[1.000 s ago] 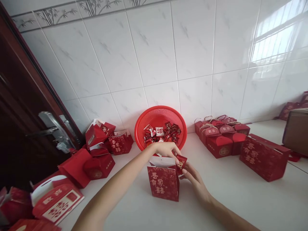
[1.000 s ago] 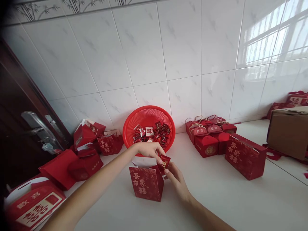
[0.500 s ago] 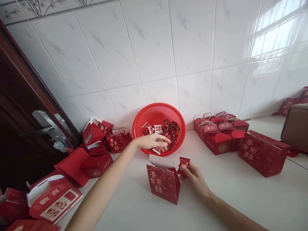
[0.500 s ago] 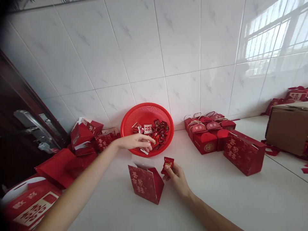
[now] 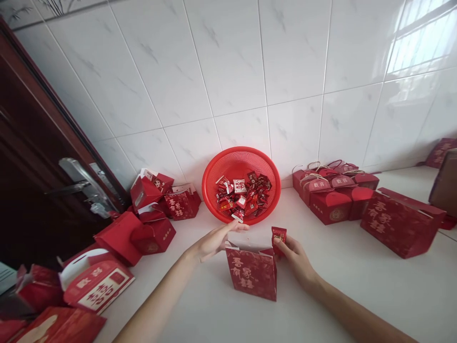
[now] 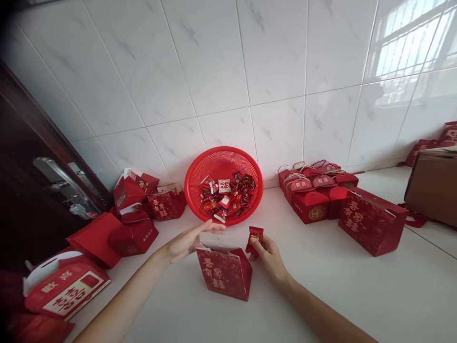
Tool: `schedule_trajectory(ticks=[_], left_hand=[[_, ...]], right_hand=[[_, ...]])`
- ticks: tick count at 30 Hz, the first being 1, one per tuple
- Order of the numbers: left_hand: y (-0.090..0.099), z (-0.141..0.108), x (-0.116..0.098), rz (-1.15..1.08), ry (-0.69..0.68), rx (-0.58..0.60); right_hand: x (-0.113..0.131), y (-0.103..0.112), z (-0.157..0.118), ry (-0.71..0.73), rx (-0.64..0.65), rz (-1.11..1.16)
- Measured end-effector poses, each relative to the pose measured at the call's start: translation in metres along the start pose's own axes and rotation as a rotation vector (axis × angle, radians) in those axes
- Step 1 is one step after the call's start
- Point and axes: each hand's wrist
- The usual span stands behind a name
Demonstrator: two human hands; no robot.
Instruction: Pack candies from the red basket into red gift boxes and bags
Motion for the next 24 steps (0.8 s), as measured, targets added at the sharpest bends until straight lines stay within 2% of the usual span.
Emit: schedule_trajectory(ticks=[2, 4, 8, 10, 11, 14, 19, 24], left_hand=[[0.004, 0.0, 0.001, 0.062, -0.041, -0.057], [0.014, 0.005, 0.001, 0.145, -0.133, -0.184], [0.045, 0.028, -0.002, 0.394, -0.325, -0.613], [0.058, 0.042, -0.007, 0.596, -0.335, -0.816], [0.062, 0.049, -0.011, 0.691, -0.319, -0.88], [0.067, 0.066, -0.023, 0.852, -0.267, -0.94], [0.059, 0.09, -0.042, 0.908, -0.174, -0.955], [0.057, 0.108, -0.051, 0.926, -0.083, -1.007]], right_hand=[[0.001, 0.0, 0.0, -0.007, -0.008, 0.0], [0.001, 0.0, 0.0, -0.011, -0.011, 0.012], [-0.004, 0.002, 0.002, -0.012, -0.009, 0.026], [-0.006, 0.002, 0.002, -0.011, -0.01, 0.031], [-0.007, 0.002, 0.002, -0.01, -0.01, 0.032], [-0.007, 0.002, 0.002, -0.01, -0.012, 0.036], [-0.006, 0.002, 0.001, -0.005, -0.015, 0.047], [-0.005, 0.001, 0.001, 0.005, 0.008, 0.038]])
Point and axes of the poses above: each hand's wrist, its own z-axis towards the middle knuckle, its own y-axis out of the back of the hand, x = y × z, and after that the axes turned 13 degrees about y, right-handed
